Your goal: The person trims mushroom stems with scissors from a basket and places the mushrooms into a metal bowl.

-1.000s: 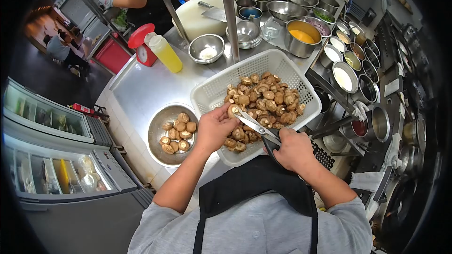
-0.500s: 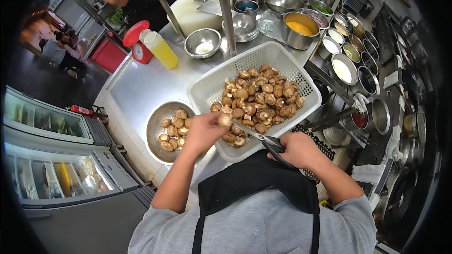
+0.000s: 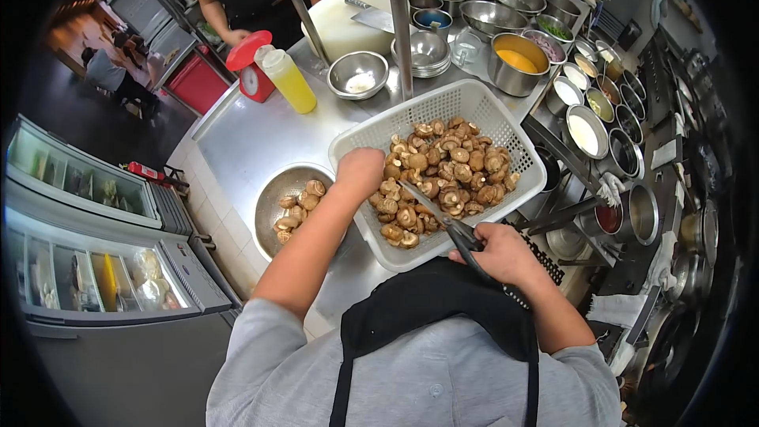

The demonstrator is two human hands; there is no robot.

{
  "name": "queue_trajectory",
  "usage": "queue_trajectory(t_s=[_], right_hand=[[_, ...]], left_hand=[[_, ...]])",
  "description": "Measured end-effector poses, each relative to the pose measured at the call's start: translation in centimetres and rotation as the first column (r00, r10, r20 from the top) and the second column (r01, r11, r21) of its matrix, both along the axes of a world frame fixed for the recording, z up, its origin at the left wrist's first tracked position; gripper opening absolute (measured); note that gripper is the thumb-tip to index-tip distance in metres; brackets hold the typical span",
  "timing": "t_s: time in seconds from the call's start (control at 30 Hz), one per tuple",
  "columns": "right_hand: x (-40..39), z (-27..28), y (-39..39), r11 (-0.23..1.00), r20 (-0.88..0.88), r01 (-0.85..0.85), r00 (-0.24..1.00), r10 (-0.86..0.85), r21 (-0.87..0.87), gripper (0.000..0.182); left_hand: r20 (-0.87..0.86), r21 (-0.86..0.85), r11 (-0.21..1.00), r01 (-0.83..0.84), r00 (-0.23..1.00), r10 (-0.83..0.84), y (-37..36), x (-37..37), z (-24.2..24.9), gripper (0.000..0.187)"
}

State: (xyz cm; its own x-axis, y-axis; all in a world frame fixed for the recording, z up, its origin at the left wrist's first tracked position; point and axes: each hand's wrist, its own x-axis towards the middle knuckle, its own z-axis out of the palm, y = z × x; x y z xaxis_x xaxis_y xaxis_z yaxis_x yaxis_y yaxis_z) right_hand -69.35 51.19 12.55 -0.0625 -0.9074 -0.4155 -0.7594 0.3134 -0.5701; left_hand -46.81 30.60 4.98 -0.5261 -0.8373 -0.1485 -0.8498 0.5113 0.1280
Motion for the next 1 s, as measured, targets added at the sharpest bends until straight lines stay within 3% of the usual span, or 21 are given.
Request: queue_trajectory(t_s=[0.03, 0.1, 0.2, 0.27, 0.33, 0.4, 0.43, 0.47, 0.5, 0.57, 0.63, 0.7, 1.0], right_hand=[[0.2, 0.4, -0.1, 1.0, -0.006, -0.007, 1.0, 0.007, 0.03, 0.062], [-0.1, 0.2, 0.2, 1.0, -0.018, 0.009, 1.0, -0.009, 0.001, 0.061], [-1.1, 0.5, 1.8, 0.997, 0.022, 0.079, 0.997, -0.079, -0.007, 0.059], [-2.4, -0.9, 2.1, 0.99, 0.083, 0.128, 0.989, -0.123, -0.055, 0.055], [-2.9, -0.9, 2.5, 0.982, 0.089, 0.168, 0.983, -0.16, -0.089, 0.051], [-3.0, -1.5, 2.5, 0.972, 0.111, 0.215, 0.972, -0.205, -0.092, 0.051], [-2.8, -1.5, 2.3, 0.969, 0.147, 0.235, 0.964, -0.222, -0.076, 0.051], [-2.5, -1.5, 2.1, 0.966, 0.181, 0.256, 0.953, -0.244, -0.047, 0.051], [-2.3, -1.3, 1.6, 0.97, 0.184, 0.237, 0.957, -0.222, -0.061, 0.051], [-1.4, -0.9, 0.7, 0.985, 0.072, 0.168, 0.984, -0.165, -0.045, 0.053], [-0.7, -1.0, 0.2, 0.99, 0.073, 0.127, 0.99, -0.122, -0.057, 0.054], [0.0, -1.0, -0.3, 0.993, 0.076, 0.094, 0.993, -0.089, -0.067, 0.058], [1.5, -0.2, -1.1, 0.997, 0.062, 0.031, 0.998, -0.026, -0.076, 0.059]], left_hand=[[-0.004, -0.005, 1.0, 0.001, 1.0, -0.001, -0.6, -0.5, -1.3, 0.028], [0.177, 0.212, 0.977, 0.006, 0.983, -0.045, -1.6, -1.3, -2.8, 0.021], [0.259, 0.2, 0.966, 0.16, 0.943, -0.21, -2.3, -0.8, -3.0, 0.017], [0.087, 0.084, 0.996, 0.022, 0.996, -0.029, -1.9, -0.3, -2.8, 0.019], [-0.132, 0.002, 0.999, 0.052, 0.99, -0.051, -1.0, 0.6, -0.7, 0.03], [-0.553, 0.165, 0.985, 0.048, 0.832, 0.053, 0.3, 1.6, 2.0, 0.039], [-0.556, 0.137, 0.99, 0.021, 0.829, 0.059, 1.0, 1.7, 2.9, 0.039], [-0.706, 0.411, 0.911, 0.021, 0.64, 0.304, 2.0, 1.7, 3.2, 0.041], [-0.73, 0.637, 0.763, 0.11, 0.405, 0.551, 2.8, 1.6, 3.1, 0.042], [-0.697, 0.702, 0.698, 0.14, 0.335, 0.634, 3.6, 1.6, 1.9, 0.038], [-0.662, 0.747, 0.645, 0.162, 0.277, 0.697, 5.3, 1.4, 2.8, 0.037], [-0.572, 0.804, 0.521, 0.289, 0.129, 0.81, 6.5, 1.2, 2.7, 0.036], [-0.643, 0.717, 0.578, 0.39, 0.047, 0.765, 8.3, 1.4, 2.0, 0.039]])
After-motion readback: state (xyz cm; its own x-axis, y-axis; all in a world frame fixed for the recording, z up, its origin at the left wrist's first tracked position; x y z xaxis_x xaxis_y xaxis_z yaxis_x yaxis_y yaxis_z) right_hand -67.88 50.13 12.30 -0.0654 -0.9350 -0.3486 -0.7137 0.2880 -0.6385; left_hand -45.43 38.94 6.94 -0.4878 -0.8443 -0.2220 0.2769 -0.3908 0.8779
